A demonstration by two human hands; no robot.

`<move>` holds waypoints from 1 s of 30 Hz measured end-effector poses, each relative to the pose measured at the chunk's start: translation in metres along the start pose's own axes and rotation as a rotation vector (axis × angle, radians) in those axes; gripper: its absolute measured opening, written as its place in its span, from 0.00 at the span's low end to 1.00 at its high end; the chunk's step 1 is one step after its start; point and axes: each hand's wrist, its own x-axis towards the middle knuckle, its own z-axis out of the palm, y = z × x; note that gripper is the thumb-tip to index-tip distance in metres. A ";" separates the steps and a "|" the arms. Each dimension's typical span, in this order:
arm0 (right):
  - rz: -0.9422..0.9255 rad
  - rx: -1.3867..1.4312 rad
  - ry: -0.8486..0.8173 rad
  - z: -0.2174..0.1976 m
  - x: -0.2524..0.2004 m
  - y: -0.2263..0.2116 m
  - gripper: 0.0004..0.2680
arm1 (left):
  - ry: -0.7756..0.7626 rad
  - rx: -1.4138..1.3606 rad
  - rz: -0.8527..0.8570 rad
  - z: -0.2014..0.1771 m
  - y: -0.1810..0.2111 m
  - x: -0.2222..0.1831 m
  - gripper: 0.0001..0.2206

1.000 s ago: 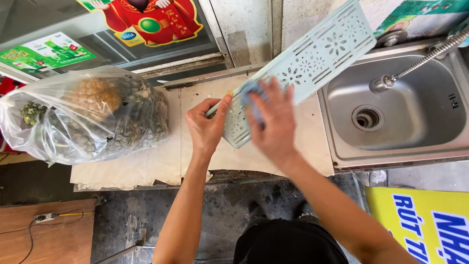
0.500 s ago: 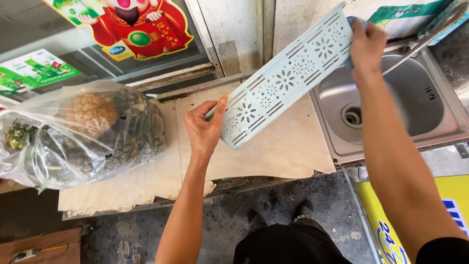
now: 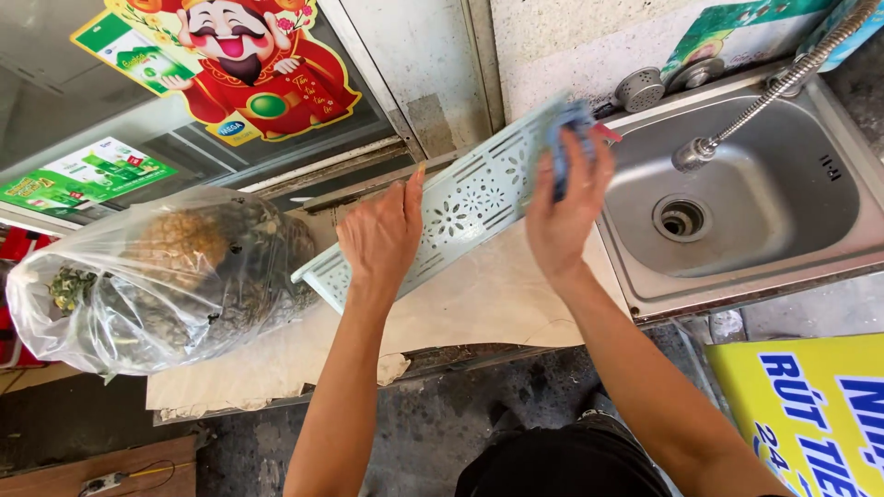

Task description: Washing a plastic basket in a sink using water and a cleaning cloth.

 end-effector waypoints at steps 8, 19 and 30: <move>-0.499 -0.062 -0.351 0.014 0.011 0.005 0.17 | -0.142 -0.005 -0.163 -0.015 0.009 0.002 0.28; -0.462 0.043 -0.385 -0.001 0.021 -0.034 0.09 | -0.144 -0.185 -0.012 -0.010 0.020 -0.012 0.18; -0.266 -0.046 -0.388 -0.043 0.106 0.059 0.12 | -0.234 -0.166 -0.024 -0.035 0.021 -0.020 0.27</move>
